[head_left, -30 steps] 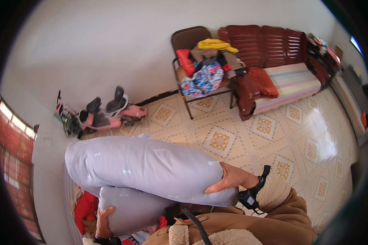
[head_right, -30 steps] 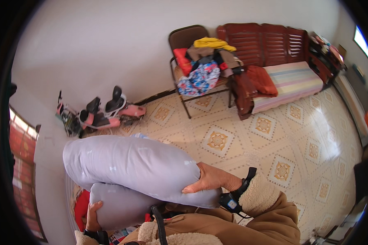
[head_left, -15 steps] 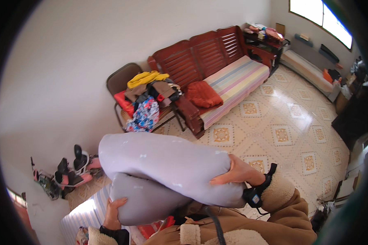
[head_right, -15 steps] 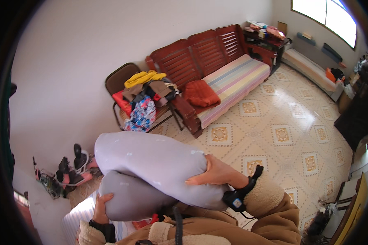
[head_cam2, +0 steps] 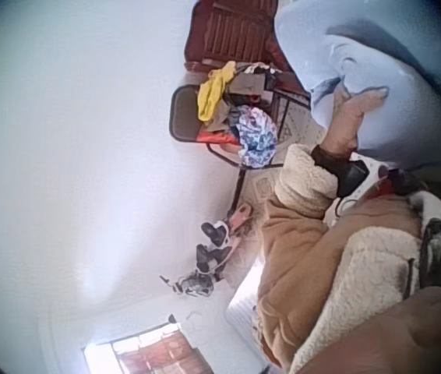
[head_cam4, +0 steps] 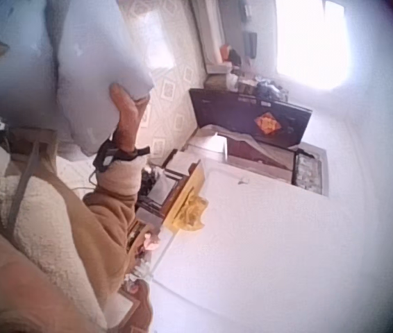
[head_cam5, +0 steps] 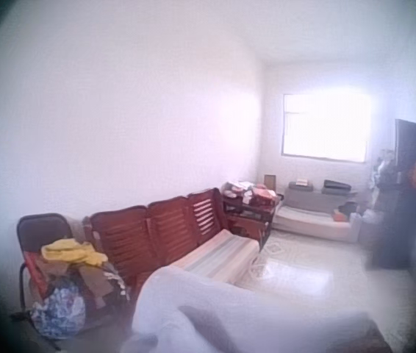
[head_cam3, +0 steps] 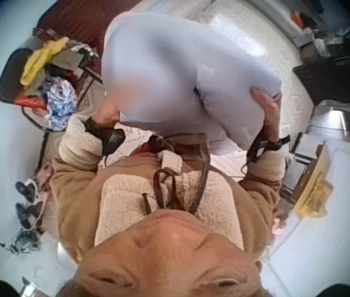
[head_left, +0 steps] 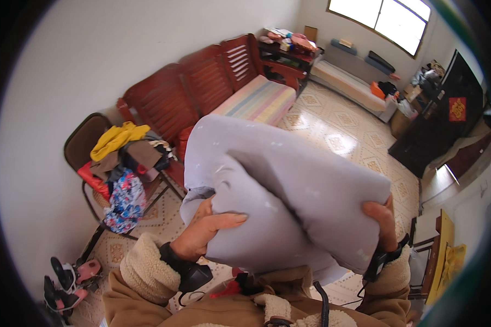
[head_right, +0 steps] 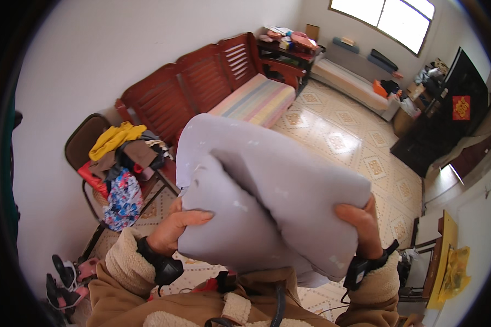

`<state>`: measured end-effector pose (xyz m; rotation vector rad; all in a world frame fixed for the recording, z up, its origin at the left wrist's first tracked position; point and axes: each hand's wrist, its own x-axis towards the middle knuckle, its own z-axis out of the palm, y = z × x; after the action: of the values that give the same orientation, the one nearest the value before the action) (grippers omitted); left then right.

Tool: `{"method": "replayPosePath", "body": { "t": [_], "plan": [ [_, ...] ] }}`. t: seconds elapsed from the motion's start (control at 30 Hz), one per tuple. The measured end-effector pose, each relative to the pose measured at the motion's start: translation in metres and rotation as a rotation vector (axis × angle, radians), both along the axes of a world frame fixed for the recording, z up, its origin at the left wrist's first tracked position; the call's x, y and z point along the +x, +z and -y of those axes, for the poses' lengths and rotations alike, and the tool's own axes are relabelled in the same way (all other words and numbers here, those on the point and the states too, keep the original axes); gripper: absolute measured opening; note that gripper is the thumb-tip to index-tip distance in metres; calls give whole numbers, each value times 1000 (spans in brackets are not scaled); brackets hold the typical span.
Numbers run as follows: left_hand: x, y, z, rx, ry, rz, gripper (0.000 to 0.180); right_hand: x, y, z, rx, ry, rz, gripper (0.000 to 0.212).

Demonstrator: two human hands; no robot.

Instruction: The person uses a straw broom to sweep a sofa and a bed, then folds and stacks bedding items including a quilt and pillows. The person moves between the sofa and bed, sweeping surfaces and arranging the bedding into a neat pile.

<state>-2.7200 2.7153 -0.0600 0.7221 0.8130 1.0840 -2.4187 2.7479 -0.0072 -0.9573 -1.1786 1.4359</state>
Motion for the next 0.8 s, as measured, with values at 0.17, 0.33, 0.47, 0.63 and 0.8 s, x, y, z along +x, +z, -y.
{"method": "replayPosePath", "body": {
  "t": [0.17, 0.33, 0.47, 0.63, 0.8],
  "plan": [
    [28, -5, -86, -5, -178, -10, 37, 25, 6, -26, 17, -176, 64, 38],
    [51, -22, -164, -47, -293, -56, 41, 53, -5, -84, -14, -174, 173, 35],
    [58, -39, -220, -87, -334, -46, 45, 61, -13, -137, -113, -252, 241, 38],
    [46, -39, -285, -77, -361, -94, 45, 55, -13, -208, -126, -235, 179, 33],
    [8, -30, -350, -23, -306, -66, 42, 13, -2, -295, -69, -180, 202, 36]
  ]
}}
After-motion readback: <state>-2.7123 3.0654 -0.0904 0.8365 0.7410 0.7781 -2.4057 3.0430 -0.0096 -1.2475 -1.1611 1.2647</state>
